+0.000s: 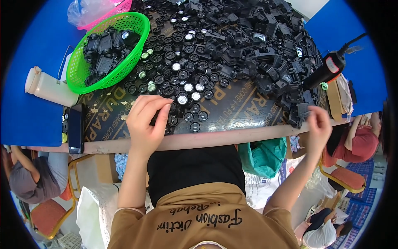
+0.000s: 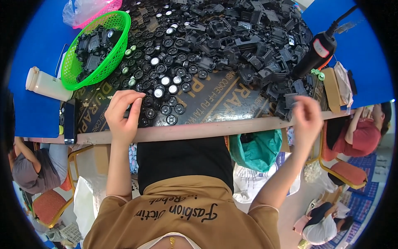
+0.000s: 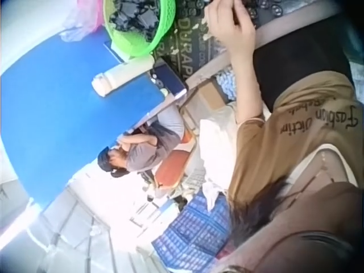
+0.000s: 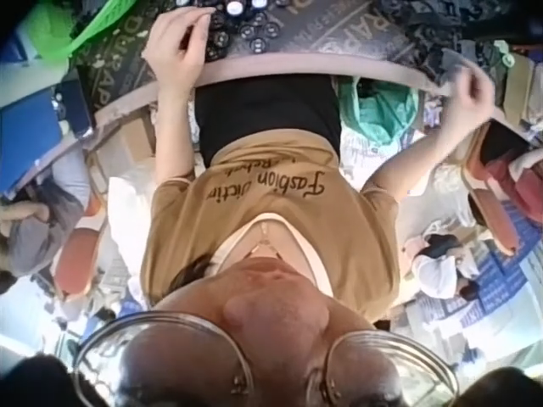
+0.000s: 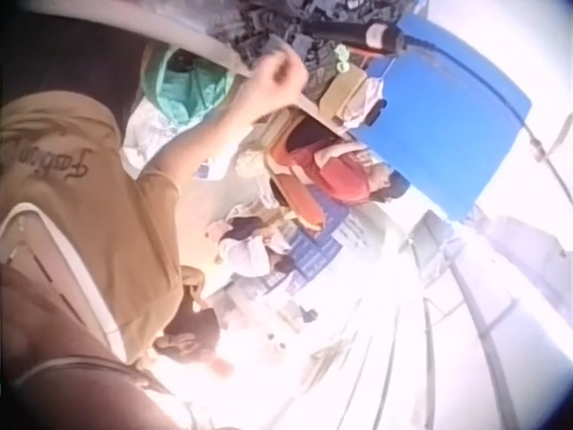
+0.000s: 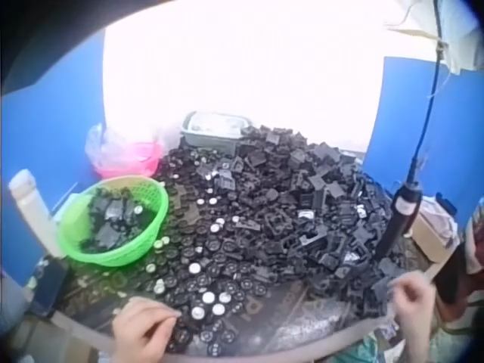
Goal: Manually assembling small circular electronic components into black plastic housings at a factory workbench.
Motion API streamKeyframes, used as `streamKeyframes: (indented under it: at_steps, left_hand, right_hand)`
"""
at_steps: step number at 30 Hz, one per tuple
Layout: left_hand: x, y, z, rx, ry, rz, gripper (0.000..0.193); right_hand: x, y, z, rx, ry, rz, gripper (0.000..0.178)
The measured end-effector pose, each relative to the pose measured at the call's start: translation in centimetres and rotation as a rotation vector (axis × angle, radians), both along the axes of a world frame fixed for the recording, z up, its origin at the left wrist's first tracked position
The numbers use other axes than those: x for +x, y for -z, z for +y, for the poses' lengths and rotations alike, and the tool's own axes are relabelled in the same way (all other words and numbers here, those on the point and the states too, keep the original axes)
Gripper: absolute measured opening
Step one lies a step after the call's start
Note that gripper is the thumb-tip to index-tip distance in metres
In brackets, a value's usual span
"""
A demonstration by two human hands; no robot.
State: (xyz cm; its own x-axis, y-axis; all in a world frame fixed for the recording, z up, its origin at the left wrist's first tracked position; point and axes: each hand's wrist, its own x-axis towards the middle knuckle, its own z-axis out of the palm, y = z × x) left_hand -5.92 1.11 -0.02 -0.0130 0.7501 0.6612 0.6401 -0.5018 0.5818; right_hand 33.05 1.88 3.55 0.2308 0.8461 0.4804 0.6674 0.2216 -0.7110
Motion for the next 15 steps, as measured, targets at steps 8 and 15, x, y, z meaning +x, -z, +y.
streamKeyframes:
  at_steps: [8, 15]
  left_hand:
    - [0.4, 0.0, 0.5, -0.001, 0.024, -0.040, 0.009]
    - [0.2, -0.1, 0.2, -0.011, 0.004, -0.033, 0.008]
  right_hand:
    - [25.7, 2.6, 8.2, -0.229, 0.400, -0.708, 0.024]
    - [0.7, -1.2, 2.8, 0.231, 0.034, -0.376, 0.013]
